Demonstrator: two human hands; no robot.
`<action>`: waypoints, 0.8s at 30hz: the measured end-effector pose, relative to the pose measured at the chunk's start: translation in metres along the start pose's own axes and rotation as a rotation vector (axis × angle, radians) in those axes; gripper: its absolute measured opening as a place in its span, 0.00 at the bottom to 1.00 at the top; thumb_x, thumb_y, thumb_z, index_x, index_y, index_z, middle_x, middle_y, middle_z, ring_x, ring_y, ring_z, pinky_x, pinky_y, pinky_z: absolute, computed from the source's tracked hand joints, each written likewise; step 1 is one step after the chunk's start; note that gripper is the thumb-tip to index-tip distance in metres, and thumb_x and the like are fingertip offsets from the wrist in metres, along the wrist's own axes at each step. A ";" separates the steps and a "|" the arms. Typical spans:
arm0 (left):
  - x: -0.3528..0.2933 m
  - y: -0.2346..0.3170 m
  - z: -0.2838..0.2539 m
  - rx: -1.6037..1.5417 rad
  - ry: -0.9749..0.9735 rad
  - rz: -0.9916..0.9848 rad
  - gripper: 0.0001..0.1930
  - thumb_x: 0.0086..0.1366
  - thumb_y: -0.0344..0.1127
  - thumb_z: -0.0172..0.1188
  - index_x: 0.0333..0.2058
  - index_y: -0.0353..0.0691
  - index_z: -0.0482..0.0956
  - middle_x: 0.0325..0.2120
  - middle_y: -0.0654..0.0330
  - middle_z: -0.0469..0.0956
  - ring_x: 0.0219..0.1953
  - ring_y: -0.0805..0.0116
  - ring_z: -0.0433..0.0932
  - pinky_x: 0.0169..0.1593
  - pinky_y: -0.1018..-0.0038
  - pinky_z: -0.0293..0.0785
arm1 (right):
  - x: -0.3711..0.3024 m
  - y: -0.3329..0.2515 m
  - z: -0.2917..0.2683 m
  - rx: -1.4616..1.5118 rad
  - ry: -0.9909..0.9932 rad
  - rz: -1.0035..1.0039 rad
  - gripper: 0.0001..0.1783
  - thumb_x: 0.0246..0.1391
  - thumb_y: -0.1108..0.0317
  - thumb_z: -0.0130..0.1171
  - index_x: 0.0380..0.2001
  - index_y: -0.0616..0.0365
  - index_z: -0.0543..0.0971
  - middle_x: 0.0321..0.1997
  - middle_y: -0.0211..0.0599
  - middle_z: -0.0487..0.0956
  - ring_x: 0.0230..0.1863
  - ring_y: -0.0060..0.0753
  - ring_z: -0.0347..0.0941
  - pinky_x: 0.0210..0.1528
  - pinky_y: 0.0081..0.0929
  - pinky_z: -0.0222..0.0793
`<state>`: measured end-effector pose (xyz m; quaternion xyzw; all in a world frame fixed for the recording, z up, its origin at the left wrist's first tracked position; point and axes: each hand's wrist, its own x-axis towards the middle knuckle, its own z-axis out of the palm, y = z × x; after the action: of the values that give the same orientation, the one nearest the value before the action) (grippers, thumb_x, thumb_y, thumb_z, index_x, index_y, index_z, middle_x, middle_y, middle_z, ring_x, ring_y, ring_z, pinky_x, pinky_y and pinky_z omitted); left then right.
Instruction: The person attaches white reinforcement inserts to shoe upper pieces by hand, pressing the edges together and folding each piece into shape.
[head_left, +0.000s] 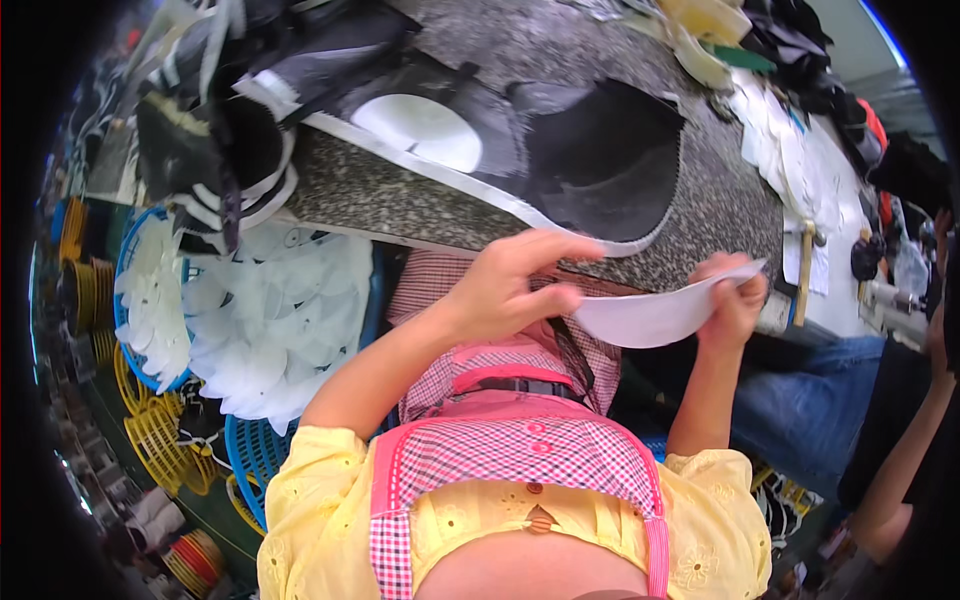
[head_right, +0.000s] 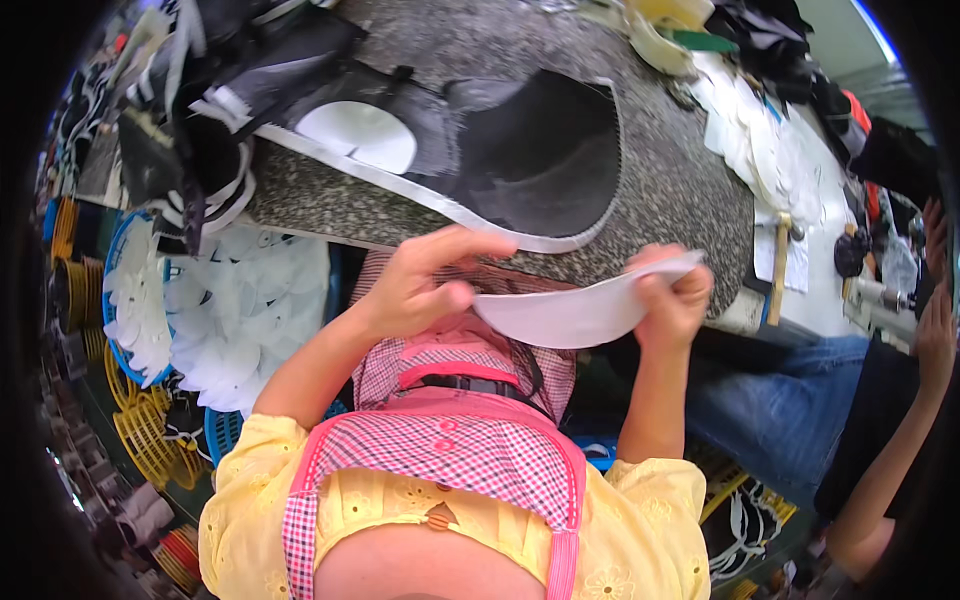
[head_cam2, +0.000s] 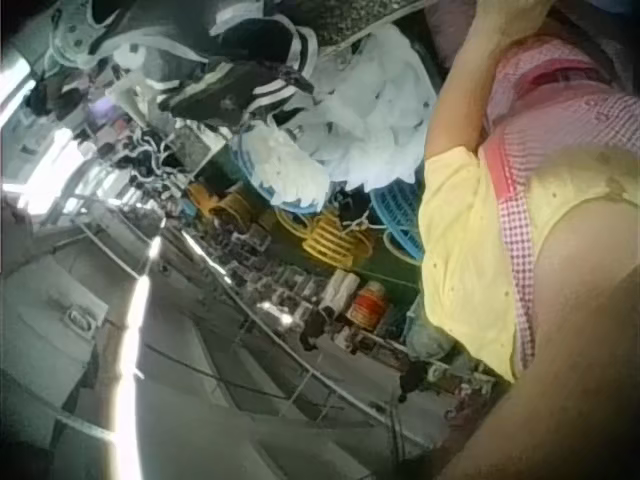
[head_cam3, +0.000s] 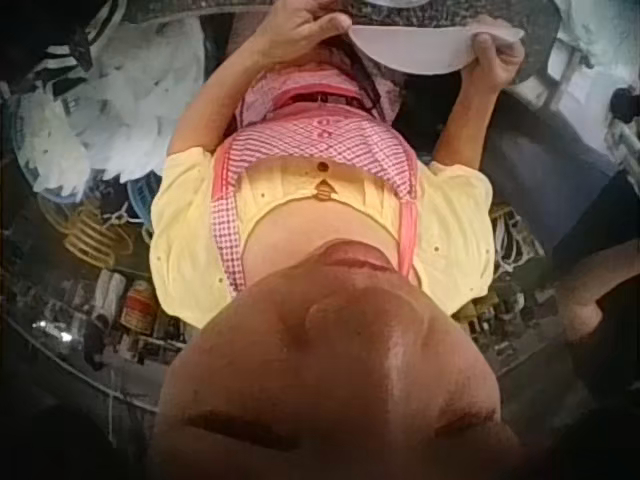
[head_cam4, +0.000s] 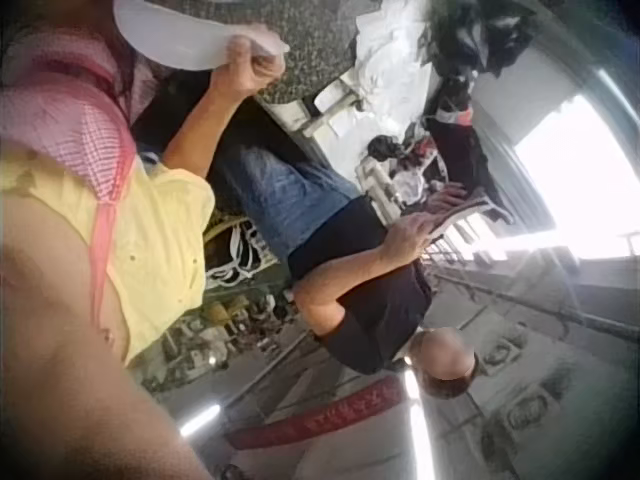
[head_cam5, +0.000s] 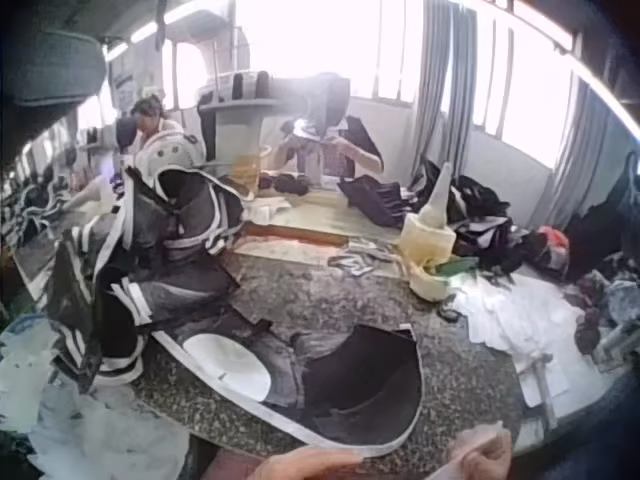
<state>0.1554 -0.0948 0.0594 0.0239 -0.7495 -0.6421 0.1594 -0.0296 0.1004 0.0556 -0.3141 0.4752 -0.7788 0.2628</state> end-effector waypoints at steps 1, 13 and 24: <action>0.016 -0.009 0.014 0.241 0.011 0.119 0.27 0.51 0.48 0.59 0.47 0.39 0.70 0.45 0.54 0.71 0.47 0.59 0.69 0.49 0.69 0.65 | 0.002 -0.006 -0.015 0.075 0.042 0.015 0.07 0.44 0.72 0.60 0.26 0.63 0.73 0.23 0.35 0.70 0.23 0.26 0.66 0.28 0.22 0.64; -0.006 -0.027 -0.002 -0.274 0.223 -0.133 0.30 0.50 0.46 0.62 0.50 0.39 0.68 0.33 0.57 0.77 0.39 0.71 0.74 0.42 0.73 0.68 | 0.015 0.037 0.027 -0.005 0.110 0.197 0.07 0.45 0.75 0.60 0.29 0.65 0.75 0.27 0.33 0.77 0.27 0.19 0.71 0.32 0.17 0.65; 0.018 -0.039 0.012 0.318 0.320 -0.170 0.07 0.51 0.27 0.60 0.31 0.37 0.78 0.23 0.62 0.75 0.25 0.78 0.73 0.27 0.83 0.67 | 0.074 0.055 0.017 -0.780 -0.123 0.303 0.10 0.40 0.69 0.64 0.25 0.63 0.77 0.20 0.29 0.76 0.22 0.16 0.69 0.25 0.16 0.65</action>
<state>0.1284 -0.0947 0.0243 0.2131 -0.8016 -0.5153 0.2158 -0.0600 0.0156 0.0298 -0.3625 0.7584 -0.4730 0.2639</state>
